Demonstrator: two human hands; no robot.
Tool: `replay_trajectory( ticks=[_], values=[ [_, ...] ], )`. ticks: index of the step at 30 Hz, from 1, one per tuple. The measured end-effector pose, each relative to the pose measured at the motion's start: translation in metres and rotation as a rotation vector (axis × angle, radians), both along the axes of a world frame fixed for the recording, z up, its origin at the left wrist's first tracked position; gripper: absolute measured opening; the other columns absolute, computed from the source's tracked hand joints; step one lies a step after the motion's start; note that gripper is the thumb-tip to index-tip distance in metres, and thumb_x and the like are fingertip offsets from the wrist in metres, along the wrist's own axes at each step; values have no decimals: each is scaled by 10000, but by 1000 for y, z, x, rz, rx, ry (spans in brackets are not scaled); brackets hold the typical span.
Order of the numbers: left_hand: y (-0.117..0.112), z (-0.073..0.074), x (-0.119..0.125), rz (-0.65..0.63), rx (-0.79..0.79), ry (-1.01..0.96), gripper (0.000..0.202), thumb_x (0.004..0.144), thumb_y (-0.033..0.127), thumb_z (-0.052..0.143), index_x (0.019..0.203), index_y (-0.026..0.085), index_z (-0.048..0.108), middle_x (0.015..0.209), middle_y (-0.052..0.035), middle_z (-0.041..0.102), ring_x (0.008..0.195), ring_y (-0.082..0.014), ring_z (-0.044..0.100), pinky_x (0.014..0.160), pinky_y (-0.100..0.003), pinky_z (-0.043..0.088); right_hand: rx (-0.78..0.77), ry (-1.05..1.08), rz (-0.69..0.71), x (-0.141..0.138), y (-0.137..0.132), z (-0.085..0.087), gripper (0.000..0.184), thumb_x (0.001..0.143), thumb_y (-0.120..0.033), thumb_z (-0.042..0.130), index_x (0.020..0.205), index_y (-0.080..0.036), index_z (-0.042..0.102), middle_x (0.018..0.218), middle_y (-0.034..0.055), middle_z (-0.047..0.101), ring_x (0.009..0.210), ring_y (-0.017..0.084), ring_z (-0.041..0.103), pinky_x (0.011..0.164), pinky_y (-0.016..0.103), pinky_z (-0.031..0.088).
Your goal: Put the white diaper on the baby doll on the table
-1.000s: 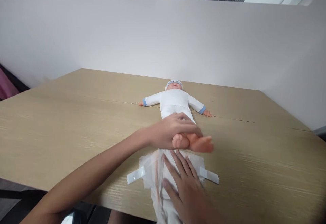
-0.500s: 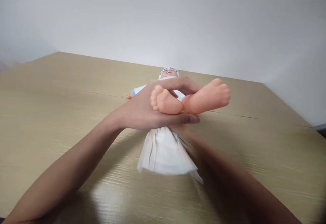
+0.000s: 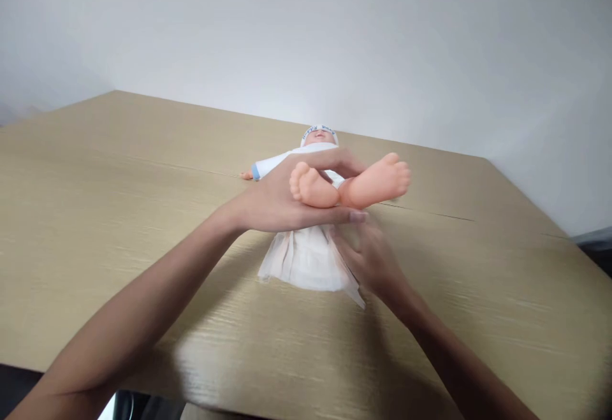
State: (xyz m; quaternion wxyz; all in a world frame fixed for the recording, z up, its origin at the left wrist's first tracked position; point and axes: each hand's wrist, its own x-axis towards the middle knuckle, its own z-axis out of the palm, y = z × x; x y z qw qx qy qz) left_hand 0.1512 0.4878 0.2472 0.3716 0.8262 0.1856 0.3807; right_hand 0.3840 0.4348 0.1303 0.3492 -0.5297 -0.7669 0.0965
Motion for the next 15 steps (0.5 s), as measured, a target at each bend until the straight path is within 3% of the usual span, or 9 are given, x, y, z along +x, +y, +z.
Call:
replay_trajectory(
  ticks=[2,4,6,9,12,15],
  values=[
    [-5,-8,2,0,11,24,419,919,377,899,1290,236,763,1271,-54,795,1150,-234,751,968,-362,614,58,85,-131,-1,-26,13,583,1050,-576,697,1498,-232,554,1461,166,678,1385,372,642,1184,609,536],
    [-12,-18,4,1,12,37,445,903,423,910,1282,237,768,1239,-53,808,1134,-232,753,975,-368,608,113,150,-153,-5,-40,24,695,1026,-572,728,1580,-247,465,1544,177,625,1454,379,598,1212,620,516],
    [-21,-28,4,-21,28,30,454,906,449,901,1282,236,763,1275,-70,805,1193,-253,744,1045,-409,594,121,170,-47,-6,-41,31,652,1043,-504,700,1598,-254,465,1568,161,621,1475,358,593,1228,588,515],
    [-31,-43,-11,-27,116,82,476,933,447,867,1341,246,727,1379,-104,767,1305,-291,703,1150,-481,553,77,134,151,7,-33,34,499,1040,-383,661,1513,-238,593,1504,139,679,1422,323,642,1233,526,523],
    [-35,-63,-45,-1,230,242,445,973,428,817,1363,237,718,1416,-134,737,1343,-313,678,1188,-517,534,74,20,292,33,-31,28,375,1042,-304,595,1398,-261,704,1447,109,716,1400,299,654,1241,511,511],
    [-32,-89,-82,-43,297,360,358,1004,311,749,1349,216,728,1505,-151,700,1488,-337,588,1273,-561,470,81,-125,407,59,-34,12,384,1009,-197,515,1288,-270,768,1460,90,715,1427,278,639,1217,494,522]
  ],
)
